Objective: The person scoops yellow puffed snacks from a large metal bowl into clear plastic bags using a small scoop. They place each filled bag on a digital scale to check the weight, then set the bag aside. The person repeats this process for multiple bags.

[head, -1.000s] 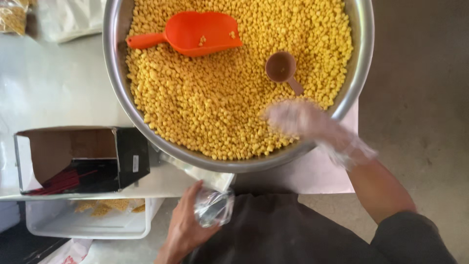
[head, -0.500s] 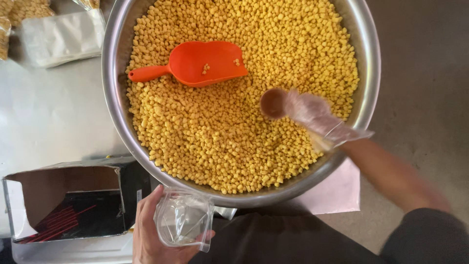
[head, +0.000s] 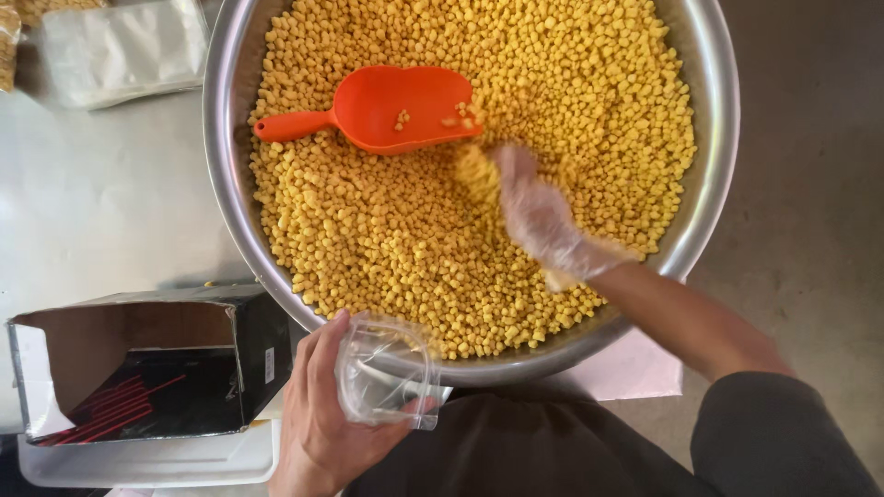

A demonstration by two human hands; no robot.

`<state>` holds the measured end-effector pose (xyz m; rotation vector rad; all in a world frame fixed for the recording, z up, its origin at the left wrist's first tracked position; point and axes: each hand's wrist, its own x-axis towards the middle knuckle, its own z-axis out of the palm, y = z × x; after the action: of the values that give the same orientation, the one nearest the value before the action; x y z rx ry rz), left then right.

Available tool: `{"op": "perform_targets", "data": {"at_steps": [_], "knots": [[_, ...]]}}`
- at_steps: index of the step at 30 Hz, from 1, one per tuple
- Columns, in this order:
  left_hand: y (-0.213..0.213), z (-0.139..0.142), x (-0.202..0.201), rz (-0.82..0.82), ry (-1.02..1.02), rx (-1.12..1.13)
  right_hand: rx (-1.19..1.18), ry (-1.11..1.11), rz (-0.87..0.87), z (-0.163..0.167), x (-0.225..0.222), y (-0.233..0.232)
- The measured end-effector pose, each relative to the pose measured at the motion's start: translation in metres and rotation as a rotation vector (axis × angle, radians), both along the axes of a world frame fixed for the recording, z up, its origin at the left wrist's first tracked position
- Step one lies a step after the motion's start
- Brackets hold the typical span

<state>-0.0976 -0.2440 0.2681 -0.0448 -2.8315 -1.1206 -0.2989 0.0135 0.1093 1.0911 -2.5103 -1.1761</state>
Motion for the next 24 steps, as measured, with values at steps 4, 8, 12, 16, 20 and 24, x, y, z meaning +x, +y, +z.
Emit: {"op": "perform_targets", "data": {"at_steps": [4,8,12,16,20,24], "knots": [[-0.001,0.007,0.004,0.003,-0.007,-0.006,0.772,0.274,0.520,0.038,0.011,0.005],[-0.004,0.011,0.006,0.004,-0.012,-0.054,-0.624,-0.790,-0.634,0.034,-0.016,0.027],[0.000,0.004,-0.013,-0.013,-0.066,-0.104,-2.084,-1.795,-1.073,-0.025,0.018,0.000],[0.005,-0.010,-0.057,-0.113,0.004,-0.271,-1.637,-1.731,-1.179,-0.034,0.026,0.001],[0.014,-0.021,-0.092,-0.147,-0.157,-0.215,-1.310,-1.378,-1.065,0.039,0.011,0.024],[0.037,-0.031,-0.115,-0.194,-0.160,-0.163,-1.406,-1.099,-0.891,0.130,0.018,0.059]]}}
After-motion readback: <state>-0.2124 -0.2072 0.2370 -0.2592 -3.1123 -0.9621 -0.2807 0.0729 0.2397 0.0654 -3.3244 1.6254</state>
